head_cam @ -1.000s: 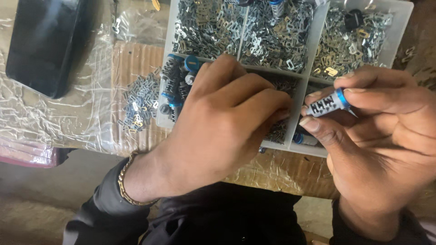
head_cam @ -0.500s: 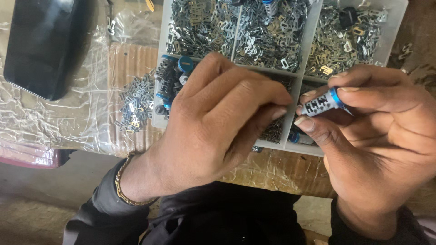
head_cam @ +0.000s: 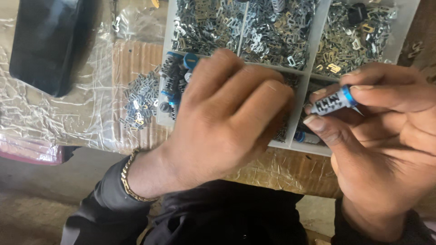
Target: The person sits at a workshop table assembling small padlocks. They pick small metal lock components from a compartment organizer box, insert and press the parts into a padlock body by hand, and use a key to turn and test a lock before continuing with the next one.
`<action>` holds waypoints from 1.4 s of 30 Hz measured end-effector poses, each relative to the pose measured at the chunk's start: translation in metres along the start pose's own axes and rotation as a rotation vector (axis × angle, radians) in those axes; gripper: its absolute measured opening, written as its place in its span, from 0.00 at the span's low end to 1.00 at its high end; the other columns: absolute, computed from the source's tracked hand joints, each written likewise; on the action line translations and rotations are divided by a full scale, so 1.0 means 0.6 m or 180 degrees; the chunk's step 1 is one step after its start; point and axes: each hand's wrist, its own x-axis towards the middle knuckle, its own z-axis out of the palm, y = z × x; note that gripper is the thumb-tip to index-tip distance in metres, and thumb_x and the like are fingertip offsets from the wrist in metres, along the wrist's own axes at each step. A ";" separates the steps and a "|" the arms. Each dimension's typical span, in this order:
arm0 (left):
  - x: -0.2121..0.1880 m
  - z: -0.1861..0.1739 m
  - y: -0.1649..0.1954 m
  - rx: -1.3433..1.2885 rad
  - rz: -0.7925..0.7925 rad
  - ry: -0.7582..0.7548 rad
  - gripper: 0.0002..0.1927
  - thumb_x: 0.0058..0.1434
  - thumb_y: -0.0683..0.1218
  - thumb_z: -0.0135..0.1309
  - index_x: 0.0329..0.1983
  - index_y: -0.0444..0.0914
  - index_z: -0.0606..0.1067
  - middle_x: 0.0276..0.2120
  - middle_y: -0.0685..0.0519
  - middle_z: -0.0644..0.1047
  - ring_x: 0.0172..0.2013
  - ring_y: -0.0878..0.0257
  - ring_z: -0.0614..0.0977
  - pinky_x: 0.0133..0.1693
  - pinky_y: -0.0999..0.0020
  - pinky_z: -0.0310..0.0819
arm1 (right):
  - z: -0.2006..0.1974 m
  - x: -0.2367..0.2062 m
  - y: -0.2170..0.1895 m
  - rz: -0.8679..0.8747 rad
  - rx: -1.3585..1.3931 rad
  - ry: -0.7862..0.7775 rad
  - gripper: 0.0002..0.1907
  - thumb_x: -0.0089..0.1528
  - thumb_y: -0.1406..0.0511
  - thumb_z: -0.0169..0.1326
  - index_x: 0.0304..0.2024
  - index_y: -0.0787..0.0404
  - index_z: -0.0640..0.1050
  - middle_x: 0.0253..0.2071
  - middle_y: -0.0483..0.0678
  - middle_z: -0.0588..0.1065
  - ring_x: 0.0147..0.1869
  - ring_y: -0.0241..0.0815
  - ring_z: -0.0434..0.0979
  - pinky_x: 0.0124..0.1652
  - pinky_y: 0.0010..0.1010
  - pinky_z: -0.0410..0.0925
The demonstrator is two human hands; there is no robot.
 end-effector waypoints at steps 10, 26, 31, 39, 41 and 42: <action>-0.017 -0.015 0.000 -0.0331 -0.0154 0.0006 0.10 0.68 0.39 0.63 0.49 0.37 0.76 0.45 0.54 0.76 0.44 0.59 0.73 0.46 0.67 0.68 | -0.006 0.003 0.006 -0.0064 -0.0042 -0.0040 0.23 0.60 0.83 0.59 0.53 0.69 0.66 0.58 0.59 0.69 0.52 0.45 0.82 0.52 0.29 0.82; -0.023 -0.007 0.013 -0.1055 -0.0664 0.0003 0.09 0.68 0.40 0.66 0.50 0.38 0.80 0.43 0.53 0.81 0.42 0.61 0.78 0.43 0.70 0.73 | -0.009 0.002 0.003 -0.0159 -0.0472 -0.0224 0.18 0.59 0.81 0.58 0.50 0.73 0.69 0.54 0.62 0.71 0.51 0.46 0.83 0.47 0.25 0.82; -0.006 -0.010 0.013 -0.1087 -0.0598 -0.0028 0.08 0.65 0.41 0.67 0.46 0.37 0.81 0.42 0.52 0.82 0.41 0.62 0.80 0.42 0.71 0.74 | -0.012 0.004 0.009 -0.0271 -0.0474 -0.0306 0.14 0.61 0.80 0.59 0.48 0.71 0.72 0.54 0.60 0.72 0.48 0.44 0.84 0.45 0.24 0.83; 0.002 -0.032 -0.005 -0.1046 -0.0566 -0.0151 0.09 0.60 0.45 0.69 0.36 0.38 0.80 0.35 0.53 0.83 0.38 0.64 0.82 0.42 0.66 0.72 | -0.009 0.036 -0.001 -0.0522 -0.0336 -0.0854 0.20 0.60 0.76 0.65 0.53 0.63 0.76 0.53 0.53 0.78 0.40 0.35 0.84 0.33 0.17 0.77; 0.001 -0.030 0.001 0.0485 -0.0031 0.0260 0.10 0.63 0.43 0.71 0.37 0.35 0.79 0.36 0.48 0.83 0.39 0.58 0.82 0.42 0.61 0.71 | -0.020 0.021 0.008 0.0029 0.0491 -0.0421 0.23 0.63 0.77 0.62 0.59 0.65 0.73 0.56 0.56 0.77 0.45 0.36 0.83 0.41 0.21 0.79; 0.004 -0.029 0.013 0.0488 0.0051 0.0023 0.10 0.63 0.43 0.69 0.37 0.34 0.79 0.35 0.47 0.83 0.38 0.57 0.82 0.41 0.61 0.73 | -0.034 0.003 0.011 0.0067 0.0793 -0.0276 0.23 0.64 0.78 0.61 0.60 0.64 0.72 0.56 0.57 0.76 0.46 0.37 0.83 0.43 0.24 0.80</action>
